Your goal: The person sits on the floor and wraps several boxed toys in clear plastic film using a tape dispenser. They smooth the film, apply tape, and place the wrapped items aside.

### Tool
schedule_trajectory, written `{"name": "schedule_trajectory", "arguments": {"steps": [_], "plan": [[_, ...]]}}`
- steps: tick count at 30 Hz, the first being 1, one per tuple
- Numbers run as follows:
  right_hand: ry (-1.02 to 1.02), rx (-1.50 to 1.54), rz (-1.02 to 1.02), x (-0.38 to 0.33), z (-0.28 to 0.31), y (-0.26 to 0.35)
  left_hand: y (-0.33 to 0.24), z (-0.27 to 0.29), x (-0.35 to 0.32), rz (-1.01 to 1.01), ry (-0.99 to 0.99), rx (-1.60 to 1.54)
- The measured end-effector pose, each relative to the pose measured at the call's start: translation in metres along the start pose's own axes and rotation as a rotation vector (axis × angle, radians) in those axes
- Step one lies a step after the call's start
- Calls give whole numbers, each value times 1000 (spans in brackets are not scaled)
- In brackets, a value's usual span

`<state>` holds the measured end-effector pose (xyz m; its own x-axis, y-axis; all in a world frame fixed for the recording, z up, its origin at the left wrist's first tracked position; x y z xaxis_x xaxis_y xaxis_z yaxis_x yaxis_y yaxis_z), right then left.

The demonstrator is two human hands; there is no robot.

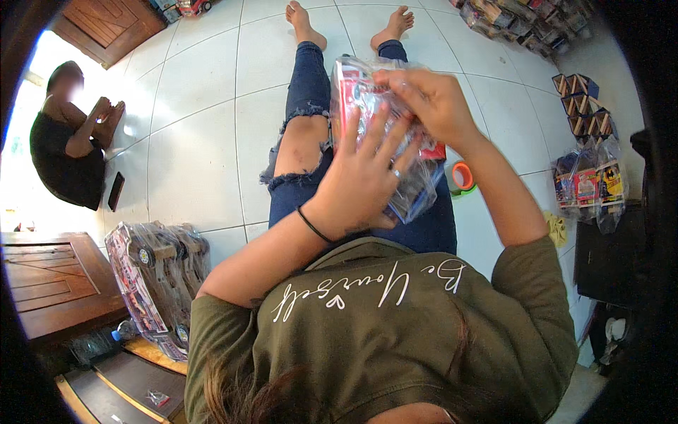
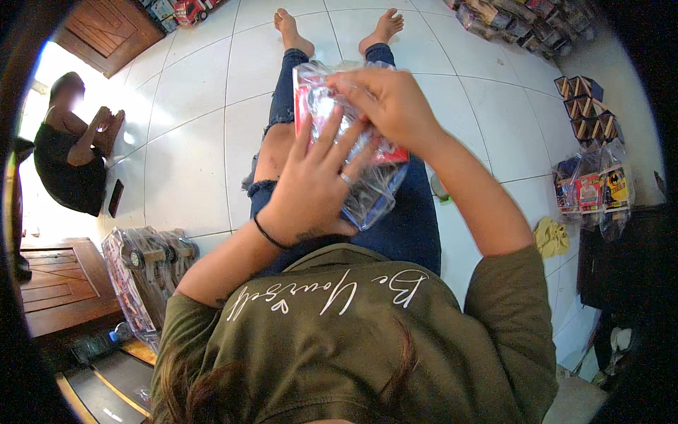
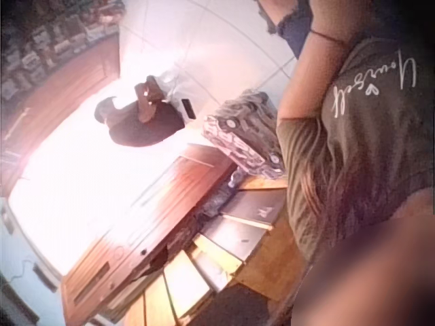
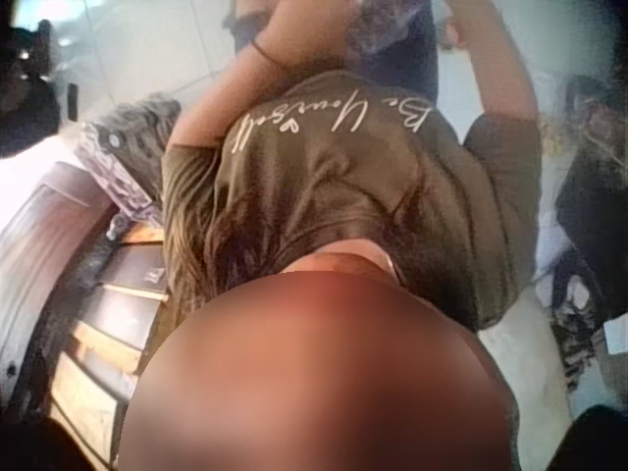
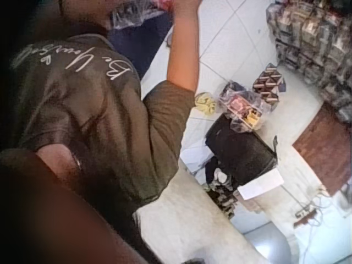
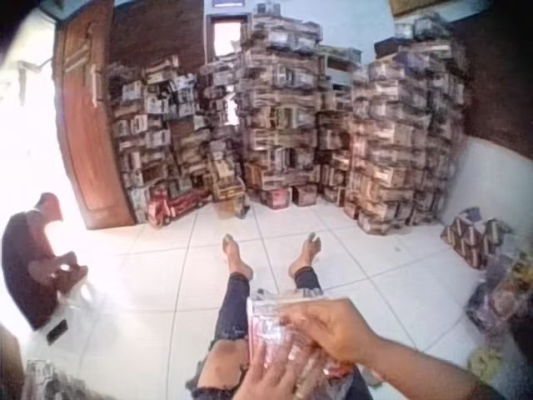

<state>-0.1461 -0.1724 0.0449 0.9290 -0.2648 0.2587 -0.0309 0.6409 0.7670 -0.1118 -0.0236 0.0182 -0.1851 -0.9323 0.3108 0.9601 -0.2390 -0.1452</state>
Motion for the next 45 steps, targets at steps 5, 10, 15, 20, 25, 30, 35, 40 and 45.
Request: {"name": "schedule_trajectory", "arguments": {"steps": [5,10,15,20,25,30,35,40,45], "plan": [[-79,-368,45,-23,-22,27,3,15,-4,-66,-137,-101],[36,-434,51,-55,-50,42,5,12,1,30,-11,-38],[13,-399,65,-77,-59,52,1,13,5,-8,32,-46],[84,-152,182,-109,-36,20,1,10,6,0,102,-51],[-878,-406,-783,-244,55,-172,-1,9,5,38,135,-11],[-577,119,-1527,-366,-24,-373,-4,6,3,37,123,-23],[-1051,570,-1156,-339,-13,-374,-2,6,3,22,92,-45],[-1107,803,-338,-189,94,-202,-3,3,1,36,94,-1],[-264,-279,317,-23,84,64,-5,-1,-2,42,110,24]]}}
Point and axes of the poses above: each hand's wrist, its own x-axis towards the middle knuckle, its own z-axis out of the back of the hand, y = z × x, the point moved 6 cm from there along x, towards the middle knuckle, and after that the axes turned 8 degrees about y, right-handed, at the moved point
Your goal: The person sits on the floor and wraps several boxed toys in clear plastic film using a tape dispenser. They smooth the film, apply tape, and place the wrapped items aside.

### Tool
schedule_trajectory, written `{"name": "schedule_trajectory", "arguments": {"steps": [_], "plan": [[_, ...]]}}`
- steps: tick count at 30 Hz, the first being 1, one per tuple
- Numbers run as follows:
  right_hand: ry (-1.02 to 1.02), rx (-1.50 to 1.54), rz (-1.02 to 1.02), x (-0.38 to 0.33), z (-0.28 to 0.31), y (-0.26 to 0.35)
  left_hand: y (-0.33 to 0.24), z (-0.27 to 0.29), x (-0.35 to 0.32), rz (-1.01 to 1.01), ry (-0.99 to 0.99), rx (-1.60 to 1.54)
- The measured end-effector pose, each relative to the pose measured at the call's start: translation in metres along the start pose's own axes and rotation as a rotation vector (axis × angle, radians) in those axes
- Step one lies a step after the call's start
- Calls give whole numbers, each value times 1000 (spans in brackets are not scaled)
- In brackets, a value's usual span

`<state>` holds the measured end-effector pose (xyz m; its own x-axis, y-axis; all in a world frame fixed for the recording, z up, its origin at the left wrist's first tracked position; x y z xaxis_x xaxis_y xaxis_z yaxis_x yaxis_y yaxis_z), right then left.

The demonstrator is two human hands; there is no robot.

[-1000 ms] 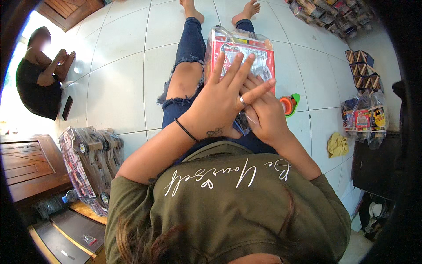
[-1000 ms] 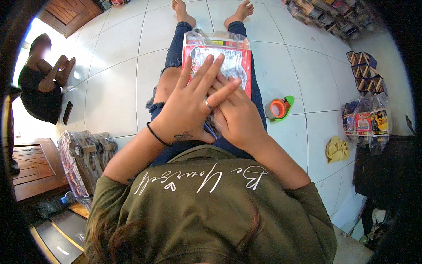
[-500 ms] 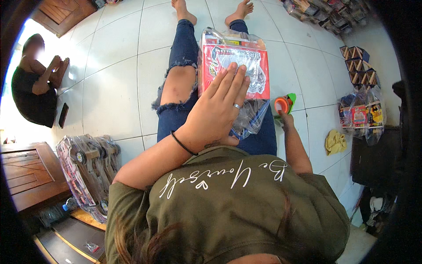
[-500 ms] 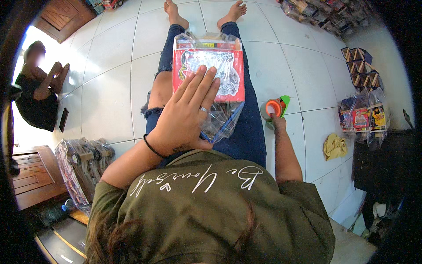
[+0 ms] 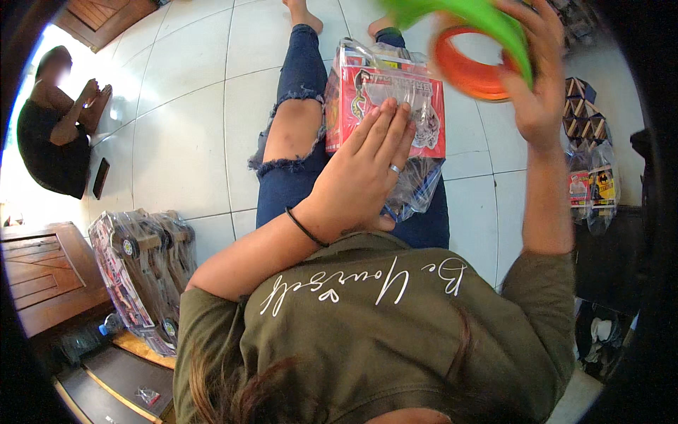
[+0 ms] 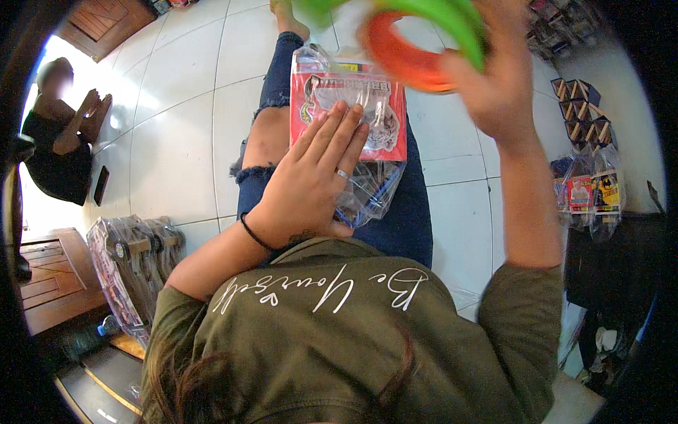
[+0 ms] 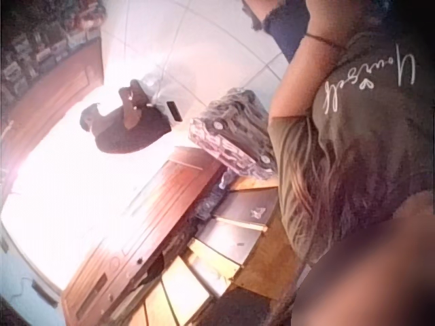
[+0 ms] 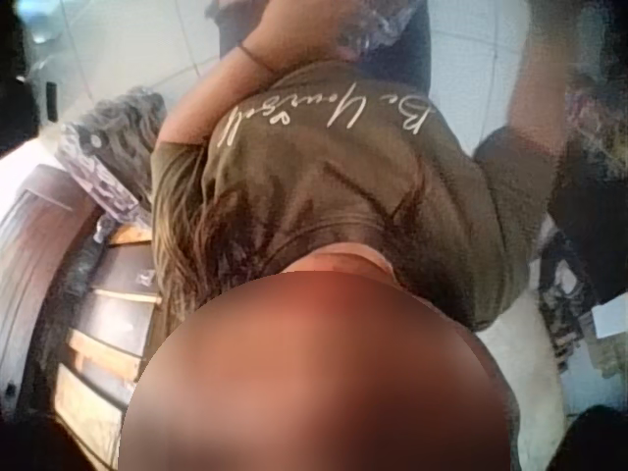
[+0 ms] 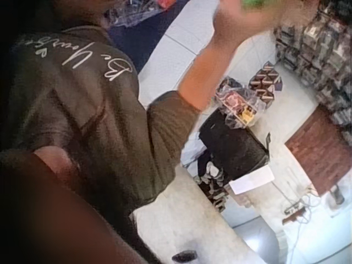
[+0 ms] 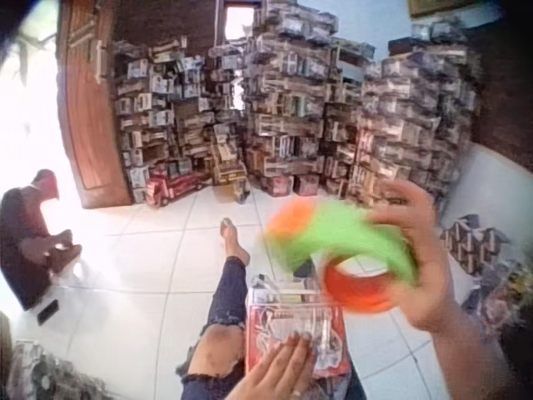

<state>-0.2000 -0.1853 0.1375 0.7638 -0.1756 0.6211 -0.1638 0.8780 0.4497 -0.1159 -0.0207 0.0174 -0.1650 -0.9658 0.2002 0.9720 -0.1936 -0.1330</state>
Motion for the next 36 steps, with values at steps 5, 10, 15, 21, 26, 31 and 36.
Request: {"name": "schedule_trajectory", "arguments": {"steps": [5,10,15,21,26,31,36], "plan": [[814,-160,255,79,-110,84,0,-4,-3,31,56,-21],[1305,-602,175,108,-146,93,0,3,-2,-6,-33,-15],[1325,-506,295,102,-126,93,5,3,-2,9,-15,-10],[819,-544,267,18,-19,40,9,2,-11,-37,-34,-94],[669,-565,101,-53,24,21,12,6,-11,-38,-40,-178],[581,-541,33,-100,36,0,12,8,-11,-65,-39,-209],[525,-491,2,-121,36,-21,15,7,-14,-51,-13,-192]]}}
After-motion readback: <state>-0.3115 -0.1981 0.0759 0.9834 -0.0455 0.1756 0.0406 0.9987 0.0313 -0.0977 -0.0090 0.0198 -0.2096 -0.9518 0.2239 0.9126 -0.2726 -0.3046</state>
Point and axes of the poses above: each hand's wrist, its own x-axis towards the middle knuckle, its own z-axis out of the back of the hand, y = z × x, the point moved 6 cm from there along x, towards the middle knuckle, and after that the axes turned 8 degrees about y, right-handed, at the moved point
